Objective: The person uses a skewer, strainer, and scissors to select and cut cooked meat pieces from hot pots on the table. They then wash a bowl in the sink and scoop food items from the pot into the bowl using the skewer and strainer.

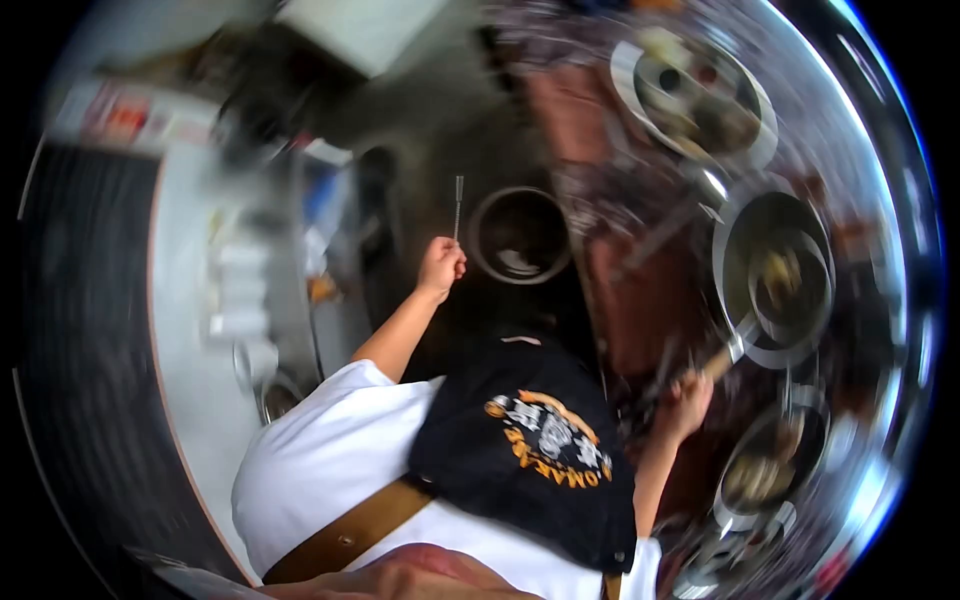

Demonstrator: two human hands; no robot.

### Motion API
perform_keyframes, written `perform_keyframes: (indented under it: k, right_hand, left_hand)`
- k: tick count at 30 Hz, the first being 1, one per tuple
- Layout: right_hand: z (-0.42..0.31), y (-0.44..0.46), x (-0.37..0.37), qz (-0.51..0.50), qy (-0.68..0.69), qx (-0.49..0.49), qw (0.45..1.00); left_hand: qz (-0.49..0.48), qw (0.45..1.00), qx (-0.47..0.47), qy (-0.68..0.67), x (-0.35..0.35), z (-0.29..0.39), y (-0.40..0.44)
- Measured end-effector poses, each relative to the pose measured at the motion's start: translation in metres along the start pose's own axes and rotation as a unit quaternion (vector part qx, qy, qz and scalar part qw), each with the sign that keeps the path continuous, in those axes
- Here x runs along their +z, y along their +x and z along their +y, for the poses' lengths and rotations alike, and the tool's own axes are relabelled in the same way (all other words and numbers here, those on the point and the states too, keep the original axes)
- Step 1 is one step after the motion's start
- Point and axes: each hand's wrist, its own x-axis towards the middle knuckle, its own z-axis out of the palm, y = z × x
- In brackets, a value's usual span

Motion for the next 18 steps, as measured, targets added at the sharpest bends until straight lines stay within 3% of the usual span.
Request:
perform_keyframes:
  k: [1,3,5,7,9,11,13,15,17,18]
  right_hand:
    - [0.017,0.017,-0.017,-0.07,0.034,0.001,0.997]
    - [0.002,0.008,0.001,-0.052,0.068,0.043,0.995]
    - [-0.008,-0.002,0.034,-0.039,0.078,0.079,0.993]
    - [-0.012,0.01,0.028,-0.088,0.077,0.105,0.988]
    - [-0.015,0.008,0.04,-0.116,0.085,0.112,0.983]
    - [-0.013,-0.023,0.089,-0.05,0.054,0.101,0.992]
    - [0.001,0.012,0.061,-0.185,0.052,0.109,0.975]
    - [0.007,-0.002,0.082,-0.175,0.085,0.112,0.975]
    - [0.009,0.037,0.066,-0.329,0.12,0.166,0.922]
    - [0.013,0.035,0.079,-0.286,0.107,0.151,0.94]
  left_hand:
    - [0.063,0.998,-0.011,-0.029,-0.04,-0.002,-0.008]
    - [0.213,0.975,-0.01,-0.067,-0.109,0.018,-0.037]
    - [0.299,0.95,-0.015,-0.09,-0.191,0.012,-0.042]
    - [0.374,0.921,-0.037,-0.103,-0.27,0.019,-0.05]
    - [0.498,0.867,0.015,-0.016,-0.342,0.025,-0.031]
    - [0.532,0.84,0.015,-0.109,-0.406,0.023,-0.005]
    - [0.577,0.805,0.033,-0.134,-0.489,-0.002,0.027]
    - [0.674,0.734,0.043,-0.072,-0.541,-0.001,0.026]
    - [0.708,0.706,0.018,0.029,-0.585,0.029,-0.006]
    - [0.727,0.673,-0.018,0.131,-0.632,0.014,-0.014]
